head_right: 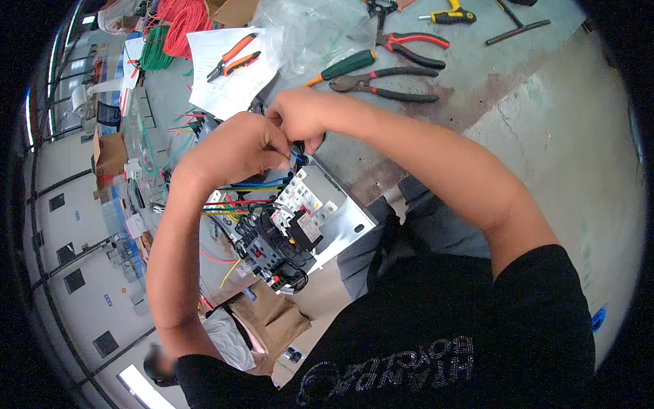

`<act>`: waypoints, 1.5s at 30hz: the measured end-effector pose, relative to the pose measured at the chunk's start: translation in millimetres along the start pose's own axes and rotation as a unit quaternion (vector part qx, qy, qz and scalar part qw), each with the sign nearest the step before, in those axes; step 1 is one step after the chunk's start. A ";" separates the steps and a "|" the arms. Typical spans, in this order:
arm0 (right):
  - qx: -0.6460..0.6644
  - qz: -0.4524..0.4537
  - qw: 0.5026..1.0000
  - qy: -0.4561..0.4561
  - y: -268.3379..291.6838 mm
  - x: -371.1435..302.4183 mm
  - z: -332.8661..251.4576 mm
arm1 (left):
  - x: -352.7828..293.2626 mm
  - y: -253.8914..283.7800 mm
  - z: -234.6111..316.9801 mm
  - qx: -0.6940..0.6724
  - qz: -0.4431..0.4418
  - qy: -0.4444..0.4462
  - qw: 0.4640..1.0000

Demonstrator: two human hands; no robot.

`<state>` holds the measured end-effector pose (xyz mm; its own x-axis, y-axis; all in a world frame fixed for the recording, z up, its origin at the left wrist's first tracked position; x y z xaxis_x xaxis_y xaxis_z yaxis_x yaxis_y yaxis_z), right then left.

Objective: The person strips and connects multiple colored wires to terminals on an electrical panel using pliers and a screwdriver. They repeatedly cut wire ends, strip insulation, and tighten connections on circuit breakers and terminal blocks.

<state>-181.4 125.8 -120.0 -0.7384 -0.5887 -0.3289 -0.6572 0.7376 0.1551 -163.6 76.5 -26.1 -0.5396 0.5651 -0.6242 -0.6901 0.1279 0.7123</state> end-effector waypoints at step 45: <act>0.004 -0.032 0.999 -0.005 -1.3 9.5 3.2 | -4.3 -6.7 10.4 0.116 0.108 -0.081 0.984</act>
<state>-187.1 120.3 -126.3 -0.6935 -0.6309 -0.3480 -0.7013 0.7018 0.1253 -151.6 81.7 -24.9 -0.5640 0.7198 -0.4046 -0.4299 0.1624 0.8882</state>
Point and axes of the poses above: each hand's wrist, its own x-axis towards the middle knuckle, its own y-axis out of the back of the hand, z = x × y, the point moved 8 cm from there along x, towards the middle knuckle, and after that the axes turned 6 degrees about z, right-handed, at the moved point
